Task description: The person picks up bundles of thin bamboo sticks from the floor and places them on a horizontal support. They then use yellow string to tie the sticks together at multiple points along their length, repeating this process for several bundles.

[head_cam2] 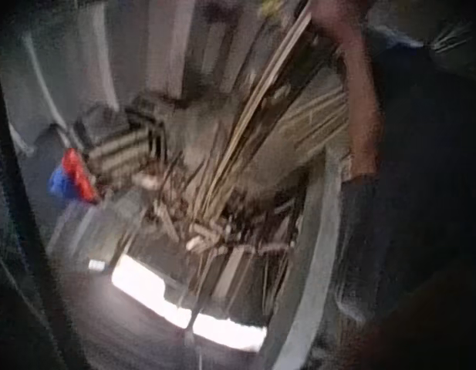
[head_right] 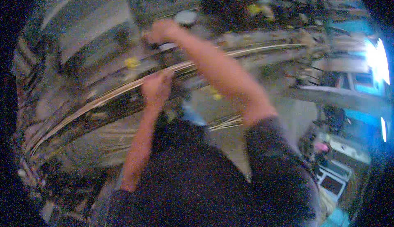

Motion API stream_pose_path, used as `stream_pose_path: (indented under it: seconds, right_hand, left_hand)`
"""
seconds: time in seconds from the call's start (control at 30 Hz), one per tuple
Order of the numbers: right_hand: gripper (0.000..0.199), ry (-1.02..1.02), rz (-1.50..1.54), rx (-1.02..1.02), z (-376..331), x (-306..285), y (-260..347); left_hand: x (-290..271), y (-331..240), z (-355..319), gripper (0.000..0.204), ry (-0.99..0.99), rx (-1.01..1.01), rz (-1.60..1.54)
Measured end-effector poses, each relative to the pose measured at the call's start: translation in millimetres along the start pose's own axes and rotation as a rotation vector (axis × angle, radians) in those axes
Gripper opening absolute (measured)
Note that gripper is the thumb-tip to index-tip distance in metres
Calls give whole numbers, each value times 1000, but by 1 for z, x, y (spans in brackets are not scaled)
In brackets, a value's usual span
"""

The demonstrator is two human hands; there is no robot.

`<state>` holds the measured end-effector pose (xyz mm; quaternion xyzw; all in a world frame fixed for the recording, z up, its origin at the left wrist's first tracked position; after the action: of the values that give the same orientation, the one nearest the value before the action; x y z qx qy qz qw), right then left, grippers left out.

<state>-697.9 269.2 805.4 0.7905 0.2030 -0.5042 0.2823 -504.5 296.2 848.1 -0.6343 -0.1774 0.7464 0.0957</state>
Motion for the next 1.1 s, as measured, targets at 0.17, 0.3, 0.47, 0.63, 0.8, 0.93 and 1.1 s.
stream_pose_path:
  seconds: [0.17,0.3,0.47,0.63,0.8,0.93,1.1]
  right_hand:
    - [20,-2,766,-100,38,125,-96]
    - [14,19,1111,302,22,112,-85]
    - [12,22,1147,354,34,131,-108]
    - [12,66,1328,395,3,97,-82]
    - [18,14,508,-98,30,93,-91]
    - [27,92,630,-41,19,97,-80]
    - [24,97,1409,250,9,95,-148]
  left_hand:
    - [-21,-5,0,14,-204,71,-108]
    - [-21,8,-6,16,-151,-21,-124]
    - [-19,2,-5,16,-167,6,-129]
    - [-25,0,-3,15,-217,16,-132]
    - [-16,1,-5,13,-248,57,-177]
    - [17,15,-12,11,-238,23,-13]
    - [-2,-6,-10,10,-440,12,19]
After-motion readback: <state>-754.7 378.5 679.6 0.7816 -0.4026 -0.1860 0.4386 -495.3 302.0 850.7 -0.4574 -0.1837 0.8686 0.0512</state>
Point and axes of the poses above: each hand's wrist, its own z-axis towards the middle knuckle, its own x-axis out of the palm, y = z × x, the point moved 10 cm from there along z, towards the middle knuckle, and after that the axes turned 6 degrees about z, right-handed, at the moved point
